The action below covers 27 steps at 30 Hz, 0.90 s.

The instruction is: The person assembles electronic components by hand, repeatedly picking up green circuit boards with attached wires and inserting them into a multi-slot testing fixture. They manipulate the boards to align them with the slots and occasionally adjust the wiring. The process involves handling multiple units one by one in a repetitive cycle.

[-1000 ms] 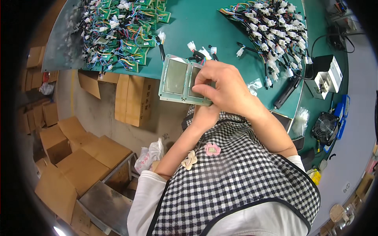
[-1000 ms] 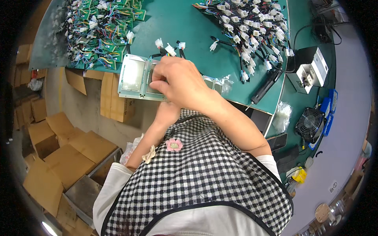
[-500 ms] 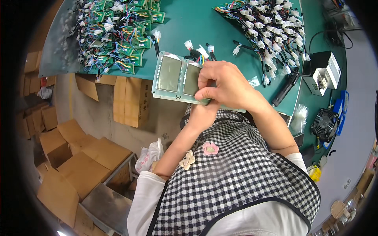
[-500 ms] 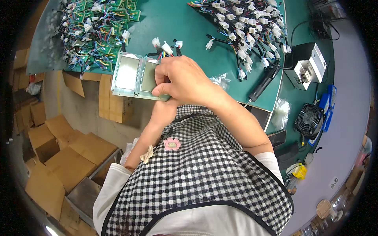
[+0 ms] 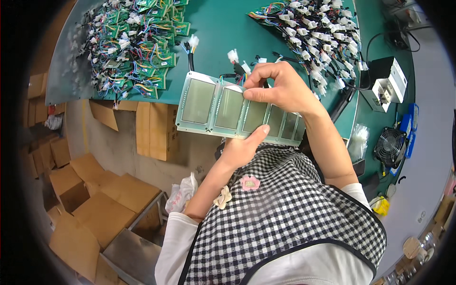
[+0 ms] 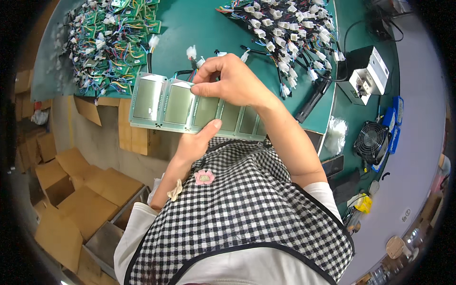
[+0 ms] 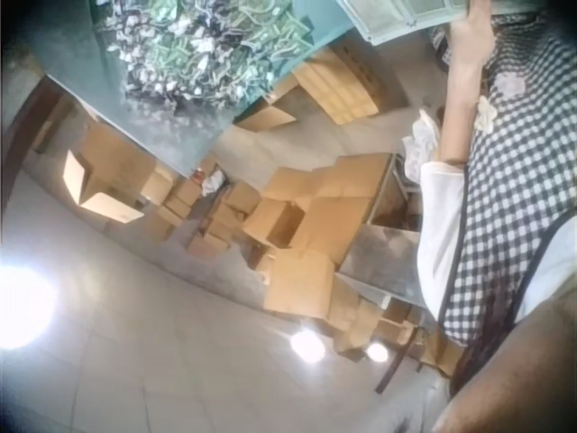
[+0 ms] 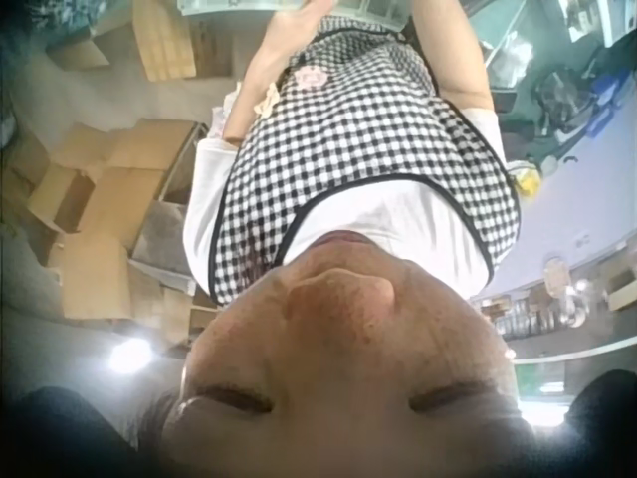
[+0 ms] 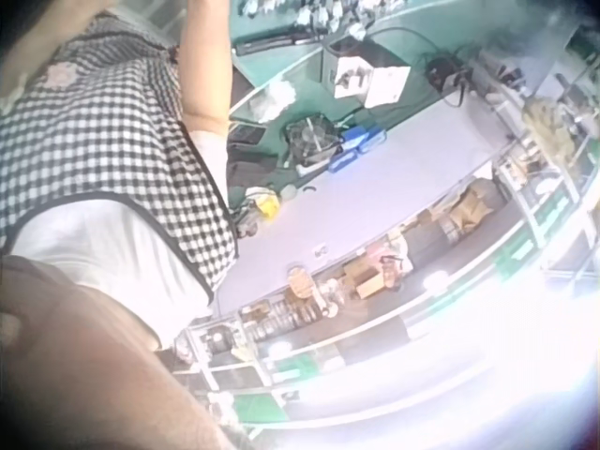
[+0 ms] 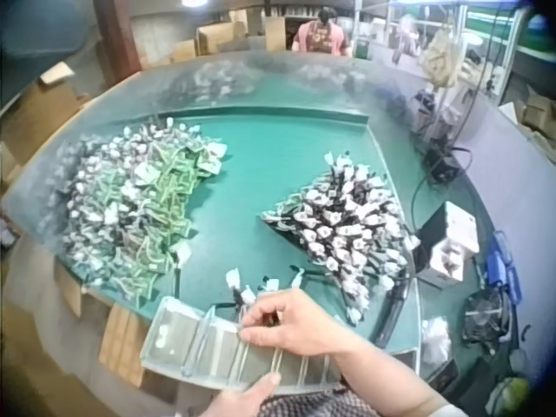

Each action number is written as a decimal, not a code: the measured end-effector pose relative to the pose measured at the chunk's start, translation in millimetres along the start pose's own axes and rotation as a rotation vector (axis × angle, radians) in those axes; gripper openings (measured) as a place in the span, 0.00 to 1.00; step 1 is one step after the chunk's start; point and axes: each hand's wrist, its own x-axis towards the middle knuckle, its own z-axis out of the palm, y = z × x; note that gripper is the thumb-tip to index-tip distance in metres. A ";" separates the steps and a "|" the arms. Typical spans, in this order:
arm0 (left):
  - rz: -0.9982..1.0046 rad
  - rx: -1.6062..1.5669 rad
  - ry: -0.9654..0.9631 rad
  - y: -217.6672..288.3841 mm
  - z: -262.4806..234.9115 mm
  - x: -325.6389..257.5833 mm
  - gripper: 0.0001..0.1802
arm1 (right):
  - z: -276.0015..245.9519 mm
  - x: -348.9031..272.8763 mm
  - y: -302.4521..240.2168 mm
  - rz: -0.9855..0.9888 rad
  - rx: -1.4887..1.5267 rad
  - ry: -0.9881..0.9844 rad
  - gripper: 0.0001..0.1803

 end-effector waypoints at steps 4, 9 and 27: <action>-0.076 -0.113 -0.059 3.0 0.6 -1.7 0.12 | -5.1 -2.1 3.6 0.092 0.142 -0.043 0.08; -0.039 -0.082 -0.090 5.2 1.9 -2.6 0.13 | -7.9 -4.2 5.3 0.148 0.269 -0.060 0.07; -0.054 -0.093 -0.117 3.0 0.9 -6.9 0.12 | -3.5 -8.1 7.0 0.157 0.276 -0.039 0.08</action>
